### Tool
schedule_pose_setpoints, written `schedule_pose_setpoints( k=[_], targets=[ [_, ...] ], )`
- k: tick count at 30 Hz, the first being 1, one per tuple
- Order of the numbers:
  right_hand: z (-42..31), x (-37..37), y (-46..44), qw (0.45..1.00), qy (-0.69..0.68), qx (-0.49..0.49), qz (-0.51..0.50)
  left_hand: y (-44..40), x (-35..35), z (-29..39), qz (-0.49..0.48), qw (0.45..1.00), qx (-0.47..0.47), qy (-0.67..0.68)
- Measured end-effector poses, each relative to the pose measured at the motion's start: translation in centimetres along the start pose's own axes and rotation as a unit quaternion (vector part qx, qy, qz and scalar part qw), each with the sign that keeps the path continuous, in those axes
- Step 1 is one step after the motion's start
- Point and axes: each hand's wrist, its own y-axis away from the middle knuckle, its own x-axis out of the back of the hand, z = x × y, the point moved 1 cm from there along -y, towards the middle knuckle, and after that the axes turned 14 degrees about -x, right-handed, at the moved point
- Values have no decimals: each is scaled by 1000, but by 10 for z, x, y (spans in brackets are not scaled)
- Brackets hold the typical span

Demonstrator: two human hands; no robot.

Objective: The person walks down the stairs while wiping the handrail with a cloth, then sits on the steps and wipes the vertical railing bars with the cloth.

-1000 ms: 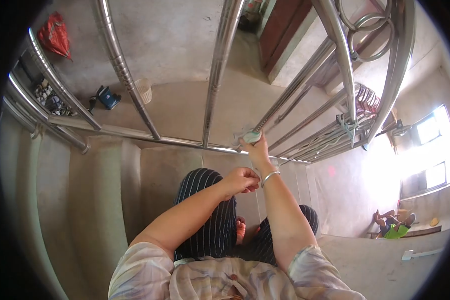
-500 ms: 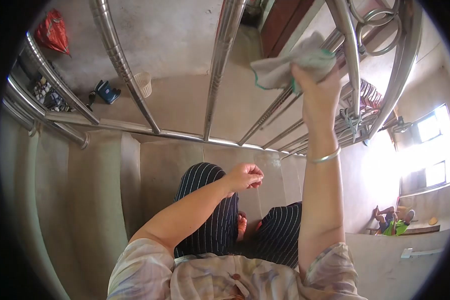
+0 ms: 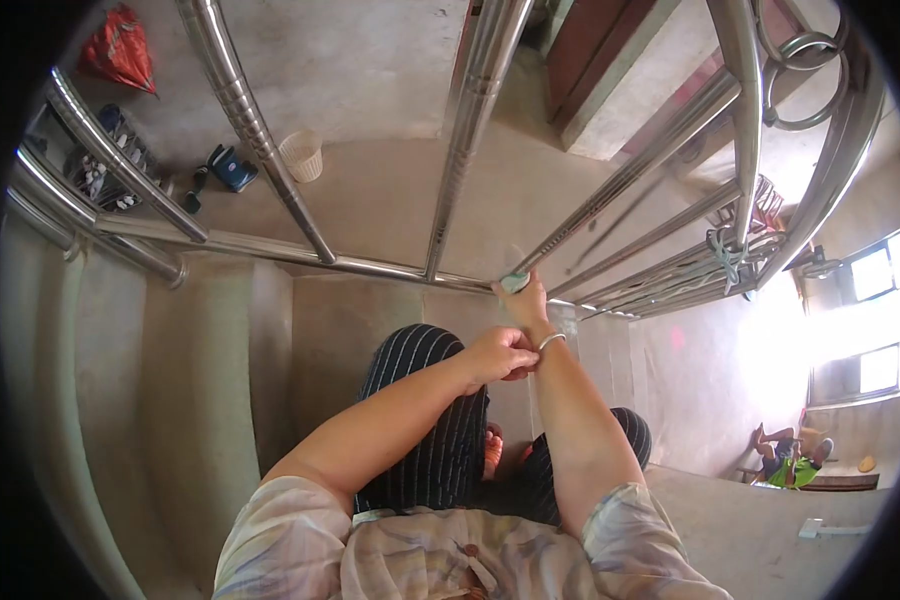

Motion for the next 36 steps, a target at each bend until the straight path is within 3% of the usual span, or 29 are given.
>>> schedule_pose_setpoints(
  k=[5, 7, 8, 10, 11, 13, 14, 16, 18, 20, 22, 23, 25, 29, 31, 33, 34, 36],
  targets=[
    [3, 6, -10, 996, 82, -17, -32, -1, 3, 5, -2, 1000, 12, 13],
    [8, 12, -10, 960, -149, -127, -202, 1, 4, 7, 8, 1000, 17, 11],
    [11, 19, -10, 961, -145, -125, -202, 1, 3, 7, 8, 1000, 20, 13],
    [-25, 50, 21, 807, -414, -281, -315, 1, 2, 4, 6, 1000, 20, 13],
    [-42, 62, 32, 809, -415, -276, -313, 0, 3, 1, -6, 1000, 12, 16],
    [-77, 80, 53, 739, -517, -260, -346, -1, 3, -1, -19, 1000, 0, 16],
    [-94, 87, 62, 740, -517, -255, -347, 0, 3, -2, -11, 1000, 2, 1],
    [-137, 102, 74, 760, -561, -2, -328, 2, 0, -1, -4, 1000, 1, -16],
    [-191, 124, 84, 788, -520, 184, -273, 4, -2, 2, -2, 1000, -2, -23],
    [-258, 148, 110, 846, -404, 325, -122, 4, -2, 0, -4, 1000, -8, -28],
    [-303, 159, 128, 856, -357, 354, -117, 5, -3, 0, -4, 999, -11, -32],
    [-314, 150, 120, 855, -359, 355, -116, 5, -3, 1, 5, 1000, -8, -28],
    [-327, 128, 107, 784, -312, 533, 58, 5, -2, 1, 15, 1000, -7, -25],
    [-266, 81, 101, 840, -227, 481, 105, 2, 0, -2, 21, 1000, -12, -18],
    [-218, 53, 86, 909, -200, 364, -30, 2, -1, -3, 37, 999, -21, -6],
    [-195, 47, 82, 948, -14, 314, -44, 0, 1, -5, 38, 999, -4, 18],
    [-193, 55, 83, 946, -17, 321, -45, 0, 2, -5, 43, 999, -10, 15],
    [-202, 68, 85, 881, 315, 327, -135, 0, 1, -6, 23, 1000, -2, 15]
  ],
)
